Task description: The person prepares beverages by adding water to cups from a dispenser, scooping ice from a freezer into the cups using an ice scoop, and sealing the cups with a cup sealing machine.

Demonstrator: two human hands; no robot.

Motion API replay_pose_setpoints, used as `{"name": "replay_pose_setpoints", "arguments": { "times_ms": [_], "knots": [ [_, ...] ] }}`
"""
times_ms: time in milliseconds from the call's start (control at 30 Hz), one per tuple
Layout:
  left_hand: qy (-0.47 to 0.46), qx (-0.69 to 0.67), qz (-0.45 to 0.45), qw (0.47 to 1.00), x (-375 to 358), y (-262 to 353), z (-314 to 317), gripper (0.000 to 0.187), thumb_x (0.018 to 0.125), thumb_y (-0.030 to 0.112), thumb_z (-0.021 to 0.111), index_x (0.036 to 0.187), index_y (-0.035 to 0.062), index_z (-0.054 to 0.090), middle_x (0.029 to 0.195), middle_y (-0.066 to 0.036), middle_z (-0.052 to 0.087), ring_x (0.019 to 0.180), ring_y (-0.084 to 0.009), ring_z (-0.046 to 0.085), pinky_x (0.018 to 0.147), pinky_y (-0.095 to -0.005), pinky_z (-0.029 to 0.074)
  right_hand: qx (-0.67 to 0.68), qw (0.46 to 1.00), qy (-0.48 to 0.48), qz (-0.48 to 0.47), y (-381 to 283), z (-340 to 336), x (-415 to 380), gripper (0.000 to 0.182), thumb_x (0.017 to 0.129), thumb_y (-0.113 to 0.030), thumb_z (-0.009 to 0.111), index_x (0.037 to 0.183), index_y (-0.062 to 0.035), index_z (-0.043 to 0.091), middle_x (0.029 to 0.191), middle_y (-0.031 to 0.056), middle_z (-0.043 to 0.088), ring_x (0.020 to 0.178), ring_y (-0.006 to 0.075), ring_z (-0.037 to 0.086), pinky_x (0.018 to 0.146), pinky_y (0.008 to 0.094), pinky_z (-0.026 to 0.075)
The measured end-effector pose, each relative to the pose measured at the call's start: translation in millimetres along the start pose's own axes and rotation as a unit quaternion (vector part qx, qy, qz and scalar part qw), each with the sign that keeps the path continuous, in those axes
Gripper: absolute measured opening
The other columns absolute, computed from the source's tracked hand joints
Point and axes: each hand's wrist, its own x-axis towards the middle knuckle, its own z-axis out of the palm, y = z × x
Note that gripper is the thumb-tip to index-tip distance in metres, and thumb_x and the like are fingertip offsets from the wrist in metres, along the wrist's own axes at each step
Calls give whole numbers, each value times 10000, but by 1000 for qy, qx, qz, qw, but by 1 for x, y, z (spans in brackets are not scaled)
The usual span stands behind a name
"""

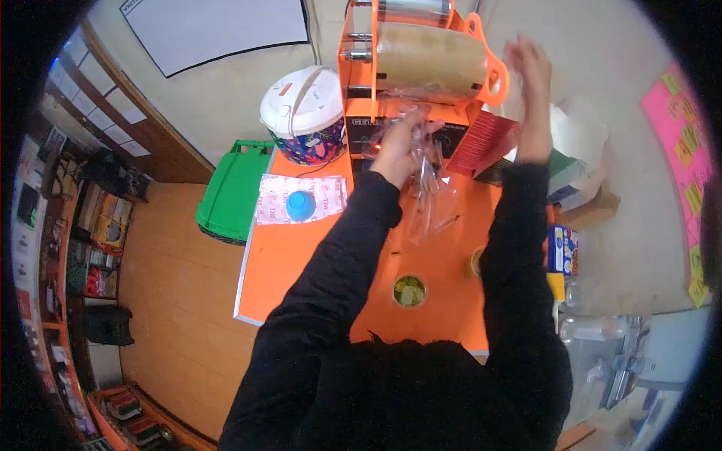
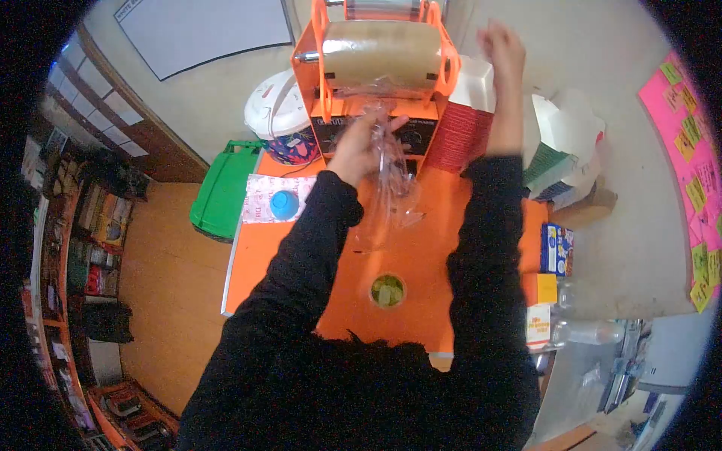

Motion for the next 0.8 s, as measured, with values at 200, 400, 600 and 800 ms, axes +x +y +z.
{"name": "replay_pose_setpoints", "arguments": {
  "times_ms": [200,400,600,800],
  "knots": [
    [-107,181,-98,973,-76,37,27,316,829,261,462,1056,45,501,964,-117,575,627,-152,538,474,-275,421,107,975,-18,194,155,-33,-240,155,834,-166,446,810,-41,536,685,51,562,573,145,537,532,276,460],
    [-94,480,-138,862,-101,74,31,316,797,304,488,949,46,590,758,-82,631,522,-55,517,411,-173,375,305,832,-121,448,159,69,-288,289,813,-162,490,1079,-54,458,1002,123,512,912,270,518,830,418,424],
    [-114,661,-107,734,-71,103,55,272,762,270,513,833,33,627,683,-46,629,484,-33,503,412,-156,368,426,735,23,527,180,107,-276,220,798,-190,540,977,-75,487,1045,126,485,956,281,502,846,419,421],
    [-26,894,125,429,-59,112,76,249,703,237,547,756,6,624,670,-141,613,540,-227,593,508,-322,465,298,801,-8,520,188,112,-281,297,826,-352,503,1012,-123,471,1029,104,523,922,264,530,829,428,398]
  ]
}}
